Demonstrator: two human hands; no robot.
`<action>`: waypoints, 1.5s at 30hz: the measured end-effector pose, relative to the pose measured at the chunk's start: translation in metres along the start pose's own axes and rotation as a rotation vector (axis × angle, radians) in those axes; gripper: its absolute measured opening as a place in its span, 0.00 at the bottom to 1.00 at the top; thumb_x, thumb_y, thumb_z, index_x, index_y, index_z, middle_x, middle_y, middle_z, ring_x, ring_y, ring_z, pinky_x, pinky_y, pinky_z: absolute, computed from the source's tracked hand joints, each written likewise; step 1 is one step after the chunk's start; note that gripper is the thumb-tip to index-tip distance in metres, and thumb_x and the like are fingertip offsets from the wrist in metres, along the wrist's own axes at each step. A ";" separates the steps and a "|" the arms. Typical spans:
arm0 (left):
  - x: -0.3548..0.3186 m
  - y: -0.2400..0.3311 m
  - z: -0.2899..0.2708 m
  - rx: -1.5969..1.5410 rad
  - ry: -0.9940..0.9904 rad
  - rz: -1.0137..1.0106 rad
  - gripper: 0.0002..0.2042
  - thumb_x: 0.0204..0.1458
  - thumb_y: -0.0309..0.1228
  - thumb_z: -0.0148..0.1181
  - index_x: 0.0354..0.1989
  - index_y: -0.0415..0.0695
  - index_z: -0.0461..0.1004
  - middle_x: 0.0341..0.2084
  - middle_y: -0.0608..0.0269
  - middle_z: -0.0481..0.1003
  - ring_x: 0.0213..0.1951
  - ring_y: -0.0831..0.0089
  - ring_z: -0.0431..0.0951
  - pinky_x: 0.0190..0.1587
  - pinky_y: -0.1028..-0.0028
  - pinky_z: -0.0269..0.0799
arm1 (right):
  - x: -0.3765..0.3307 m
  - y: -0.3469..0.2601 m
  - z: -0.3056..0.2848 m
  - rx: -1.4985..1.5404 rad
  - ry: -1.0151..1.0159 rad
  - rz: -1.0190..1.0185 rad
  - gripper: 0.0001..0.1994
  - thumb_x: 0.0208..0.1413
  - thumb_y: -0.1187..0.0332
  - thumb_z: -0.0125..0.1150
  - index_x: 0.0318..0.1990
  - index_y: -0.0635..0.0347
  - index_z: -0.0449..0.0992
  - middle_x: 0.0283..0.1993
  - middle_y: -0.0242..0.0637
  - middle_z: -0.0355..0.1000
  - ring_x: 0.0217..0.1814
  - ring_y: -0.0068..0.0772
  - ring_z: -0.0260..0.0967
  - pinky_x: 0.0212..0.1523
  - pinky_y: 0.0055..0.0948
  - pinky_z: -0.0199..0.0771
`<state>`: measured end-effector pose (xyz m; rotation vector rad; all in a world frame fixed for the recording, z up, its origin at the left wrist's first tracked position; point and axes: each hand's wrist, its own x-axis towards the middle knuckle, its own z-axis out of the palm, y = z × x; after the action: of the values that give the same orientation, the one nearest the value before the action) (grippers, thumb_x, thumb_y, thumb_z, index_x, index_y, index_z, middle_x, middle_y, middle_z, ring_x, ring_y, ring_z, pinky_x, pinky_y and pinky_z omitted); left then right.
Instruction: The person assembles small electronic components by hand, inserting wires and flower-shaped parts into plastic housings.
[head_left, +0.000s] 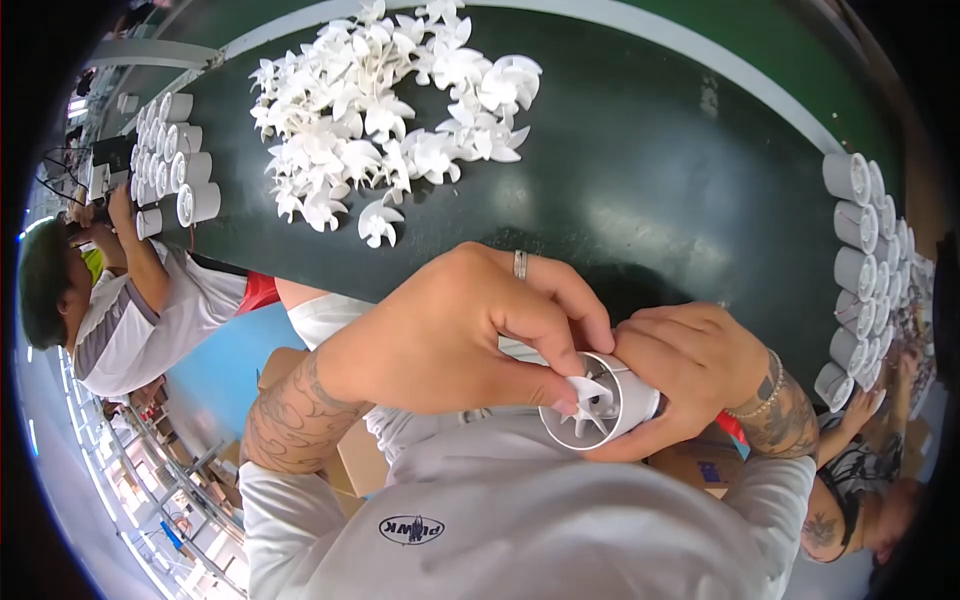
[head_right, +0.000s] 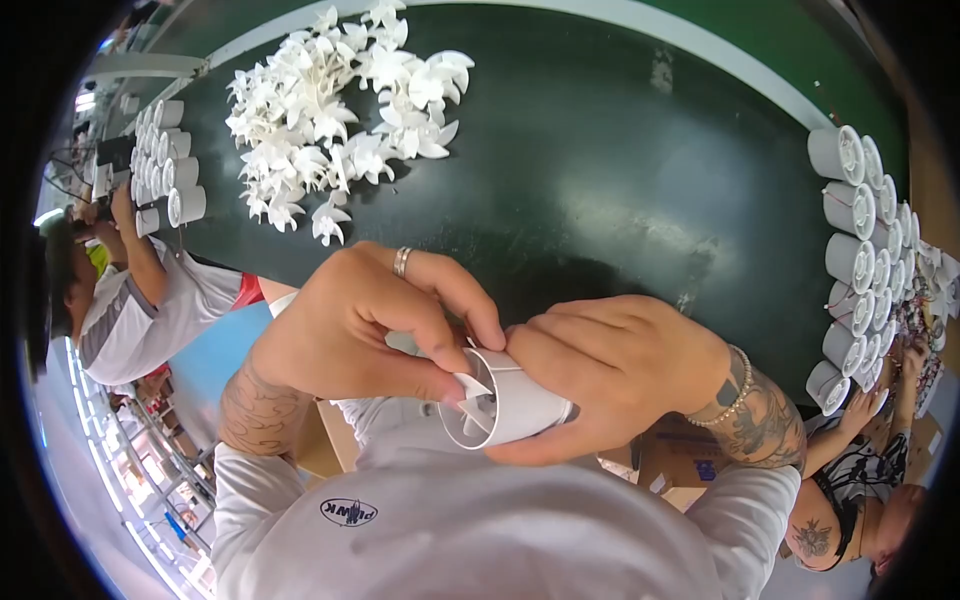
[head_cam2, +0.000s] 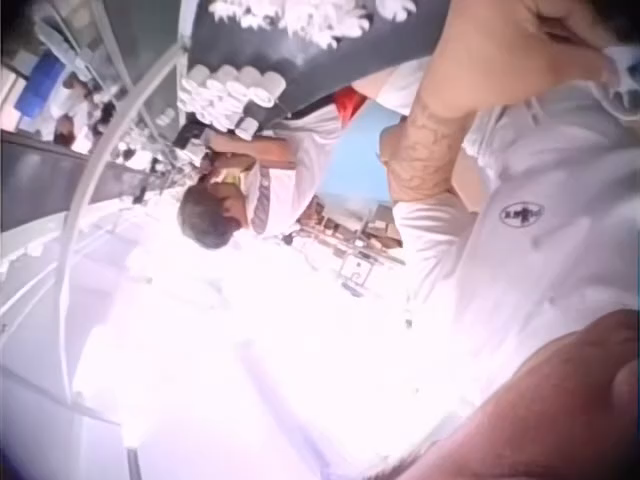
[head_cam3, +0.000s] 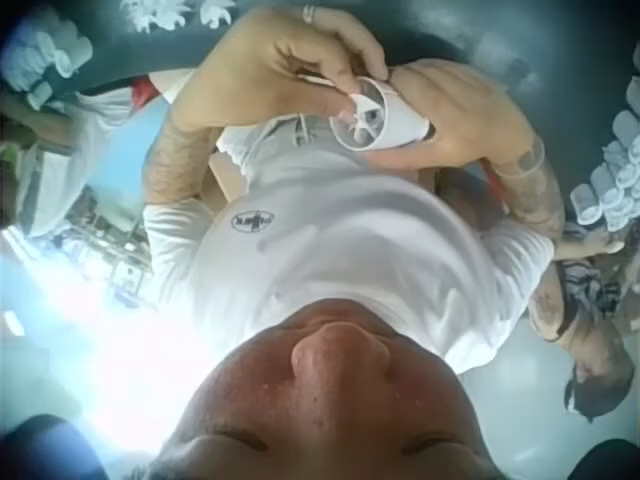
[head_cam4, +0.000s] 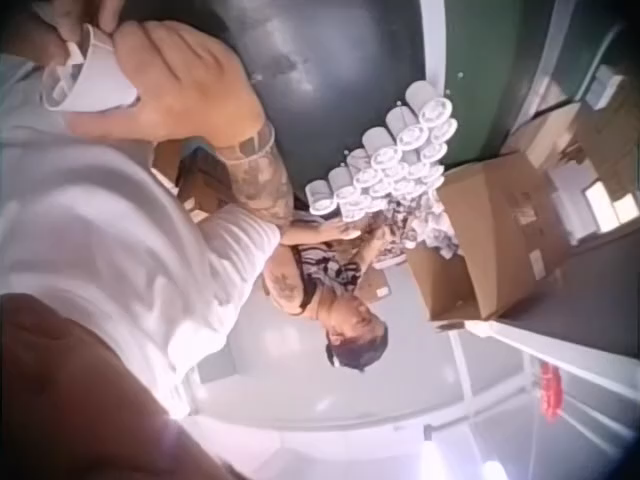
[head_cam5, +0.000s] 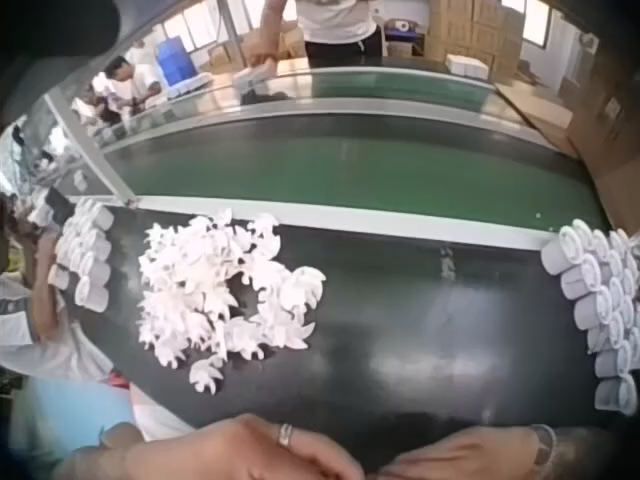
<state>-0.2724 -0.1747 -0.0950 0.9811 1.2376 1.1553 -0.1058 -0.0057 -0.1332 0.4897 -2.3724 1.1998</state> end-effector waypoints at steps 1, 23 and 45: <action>-0.001 0.000 -0.001 -0.041 0.000 -0.040 0.07 0.40 0.18 0.71 0.29 0.37 0.81 0.38 0.59 0.78 0.35 0.72 0.79 0.41 0.75 0.77 | 0.001 0.000 0.001 0.006 0.000 0.005 0.30 0.29 0.50 0.77 0.31 0.69 0.75 0.25 0.40 0.71 0.22 0.37 0.71 0.24 0.26 0.74; -0.031 -0.030 0.024 -0.662 -0.015 -0.364 0.15 0.41 0.22 0.74 0.26 0.39 0.68 0.37 0.60 0.74 0.40 0.78 0.74 0.41 0.78 0.74 | 0.020 -0.025 0.004 0.352 -0.348 0.253 0.27 0.27 0.56 0.81 0.30 0.68 0.74 0.24 0.37 0.70 0.18 0.33 0.68 0.18 0.24 0.66; -0.041 -0.064 0.041 -0.688 -0.233 -0.199 0.22 0.46 0.28 0.73 0.45 0.37 0.68 0.41 0.60 0.75 0.44 0.74 0.77 0.42 0.74 0.77 | -0.044 -0.016 0.028 1.256 -0.336 0.315 0.13 0.59 0.77 0.56 0.52 0.63 0.72 0.43 0.46 0.75 0.38 0.45 0.76 0.36 0.34 0.74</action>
<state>-0.2229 -0.2242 -0.1465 0.4435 0.6523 1.1512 -0.0669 -0.0324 -0.1603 0.7126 -1.6446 2.8901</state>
